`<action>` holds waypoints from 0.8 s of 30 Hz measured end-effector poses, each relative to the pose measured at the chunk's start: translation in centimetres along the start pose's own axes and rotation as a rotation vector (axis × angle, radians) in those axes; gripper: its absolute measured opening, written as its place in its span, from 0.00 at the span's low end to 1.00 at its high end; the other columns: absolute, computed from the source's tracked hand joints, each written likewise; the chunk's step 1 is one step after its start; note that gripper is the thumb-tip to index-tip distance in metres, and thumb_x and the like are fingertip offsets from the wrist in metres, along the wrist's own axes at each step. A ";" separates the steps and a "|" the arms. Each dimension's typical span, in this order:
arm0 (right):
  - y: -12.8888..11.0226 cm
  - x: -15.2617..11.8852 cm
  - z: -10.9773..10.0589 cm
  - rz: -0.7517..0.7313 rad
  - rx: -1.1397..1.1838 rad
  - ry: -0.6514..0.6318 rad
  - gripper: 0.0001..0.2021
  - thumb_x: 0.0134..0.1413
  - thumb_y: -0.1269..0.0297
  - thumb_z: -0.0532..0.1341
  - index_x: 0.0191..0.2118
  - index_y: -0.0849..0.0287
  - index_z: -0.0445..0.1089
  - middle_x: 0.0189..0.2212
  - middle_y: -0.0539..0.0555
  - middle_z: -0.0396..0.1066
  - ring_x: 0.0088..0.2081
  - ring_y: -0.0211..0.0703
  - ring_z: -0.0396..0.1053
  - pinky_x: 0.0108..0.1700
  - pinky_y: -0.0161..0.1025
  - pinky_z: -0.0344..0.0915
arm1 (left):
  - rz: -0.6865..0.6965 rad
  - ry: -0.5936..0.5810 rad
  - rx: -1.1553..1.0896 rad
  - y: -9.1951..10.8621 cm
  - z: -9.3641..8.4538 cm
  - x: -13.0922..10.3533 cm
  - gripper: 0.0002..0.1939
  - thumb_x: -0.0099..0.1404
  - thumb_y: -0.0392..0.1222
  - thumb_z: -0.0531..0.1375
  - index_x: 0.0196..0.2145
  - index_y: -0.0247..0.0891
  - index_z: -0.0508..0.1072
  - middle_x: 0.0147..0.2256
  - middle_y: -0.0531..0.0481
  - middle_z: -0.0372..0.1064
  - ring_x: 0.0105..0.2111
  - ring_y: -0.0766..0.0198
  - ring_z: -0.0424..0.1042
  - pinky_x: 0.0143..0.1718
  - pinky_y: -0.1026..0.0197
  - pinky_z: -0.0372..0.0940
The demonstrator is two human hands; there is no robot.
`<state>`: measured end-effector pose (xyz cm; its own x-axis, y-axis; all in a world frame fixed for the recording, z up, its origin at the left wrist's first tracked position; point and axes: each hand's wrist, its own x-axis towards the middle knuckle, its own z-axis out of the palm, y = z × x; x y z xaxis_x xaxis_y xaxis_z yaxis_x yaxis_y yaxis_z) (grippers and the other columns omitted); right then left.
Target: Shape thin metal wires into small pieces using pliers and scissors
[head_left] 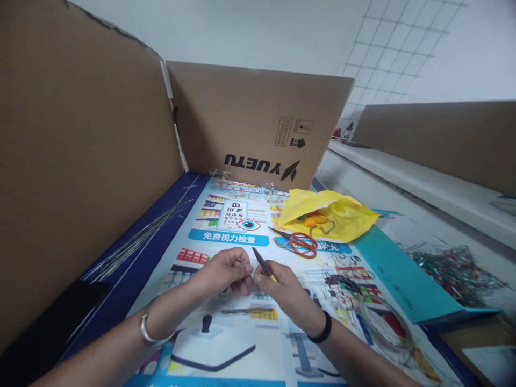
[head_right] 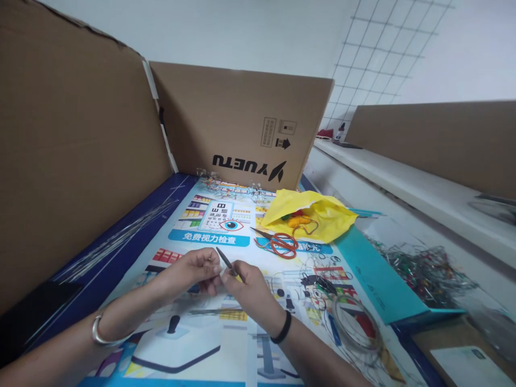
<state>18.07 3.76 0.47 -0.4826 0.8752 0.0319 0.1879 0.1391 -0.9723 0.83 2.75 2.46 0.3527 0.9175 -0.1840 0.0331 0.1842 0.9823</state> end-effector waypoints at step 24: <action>0.3 0.3 -3.3 -0.746 -1.465 0.480 0.11 0.53 0.59 0.56 0.36 0.60 0.68 0.29 0.57 0.64 0.36 0.47 0.58 0.40 0.45 0.52 | 0.022 0.188 -0.293 1.1 -1.5 -0.5 0.08 0.56 0.42 0.58 0.26 0.36 0.62 0.24 0.50 0.71 0.23 0.65 0.71 0.28 0.62 0.64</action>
<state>20.77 5.61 0.98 -0.5936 0.4408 0.6733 0.7578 0.5877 0.2834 -0.68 3.00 3.59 0.1712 0.9662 -0.1927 -0.2516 0.2319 0.9396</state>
